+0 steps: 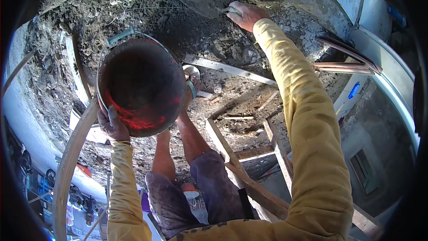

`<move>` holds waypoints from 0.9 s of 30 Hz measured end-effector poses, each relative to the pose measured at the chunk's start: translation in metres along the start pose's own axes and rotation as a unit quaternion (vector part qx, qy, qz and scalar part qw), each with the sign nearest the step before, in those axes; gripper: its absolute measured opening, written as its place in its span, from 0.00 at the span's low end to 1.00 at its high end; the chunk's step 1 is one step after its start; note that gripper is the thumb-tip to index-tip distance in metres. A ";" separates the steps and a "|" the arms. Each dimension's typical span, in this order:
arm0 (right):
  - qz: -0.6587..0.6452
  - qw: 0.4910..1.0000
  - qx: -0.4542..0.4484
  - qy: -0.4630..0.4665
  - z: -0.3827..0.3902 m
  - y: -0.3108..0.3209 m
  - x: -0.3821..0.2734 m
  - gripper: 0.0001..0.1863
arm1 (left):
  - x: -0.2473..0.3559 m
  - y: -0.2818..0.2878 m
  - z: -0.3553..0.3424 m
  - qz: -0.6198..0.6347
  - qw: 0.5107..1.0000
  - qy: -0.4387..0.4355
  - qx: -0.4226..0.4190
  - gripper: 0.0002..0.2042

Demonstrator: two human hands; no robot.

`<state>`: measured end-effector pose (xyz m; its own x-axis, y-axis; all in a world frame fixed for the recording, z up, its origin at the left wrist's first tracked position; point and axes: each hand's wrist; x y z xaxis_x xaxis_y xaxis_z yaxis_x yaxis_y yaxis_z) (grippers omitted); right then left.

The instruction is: Apply plaster to a corner of a wall using a trowel and a float.

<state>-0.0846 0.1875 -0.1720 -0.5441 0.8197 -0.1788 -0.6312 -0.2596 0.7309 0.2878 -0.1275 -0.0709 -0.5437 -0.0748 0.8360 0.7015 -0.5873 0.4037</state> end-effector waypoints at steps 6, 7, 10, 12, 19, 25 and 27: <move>0.055 0.998 0.019 0.000 0.001 -0.002 0.019 0.23 | -0.007 0.006 -0.002 -0.033 0.999 0.016 -0.011 0.19; 0.082 0.996 0.025 0.004 0.000 0.003 0.017 0.21 | -0.009 0.008 -0.003 -0.019 1.000 0.014 -0.009 0.19; 0.089 0.996 -0.001 0.012 -0.004 0.012 0.012 0.22 | -0.008 0.012 -0.001 -0.014 1.000 0.016 -0.010 0.21; 0.104 0.994 0.020 0.020 -0.002 0.013 0.021 0.23 | -0.005 0.006 0.000 -0.020 1.000 0.020 -0.014 0.22; 0.081 0.996 -0.032 0.001 -0.002 0.031 0.024 0.25 | -0.007 0.008 -0.003 0.009 0.999 0.015 -0.030 0.24; 0.075 0.996 -0.038 -0.003 -0.008 0.030 0.014 0.25 | 0.000 0.001 -0.002 0.032 0.999 0.010 -0.033 0.25; 0.100 0.995 0.005 0.010 -0.009 0.025 0.020 0.23 | -0.001 0.002 -0.002 0.034 0.999 0.016 -0.039 0.25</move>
<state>-0.1159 0.1928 -0.1631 -0.6687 0.7424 -0.0418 -0.5035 -0.4107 0.7601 0.2892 -0.1300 -0.0719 -0.5115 -0.1417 0.8475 0.7003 -0.6404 0.3155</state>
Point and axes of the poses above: each hand's wrist, its own z-axis away from the middle knuckle, its own y-axis out of the back of the hand, x = y × z, and after that the axes turned 7 degrees about z, right-handed
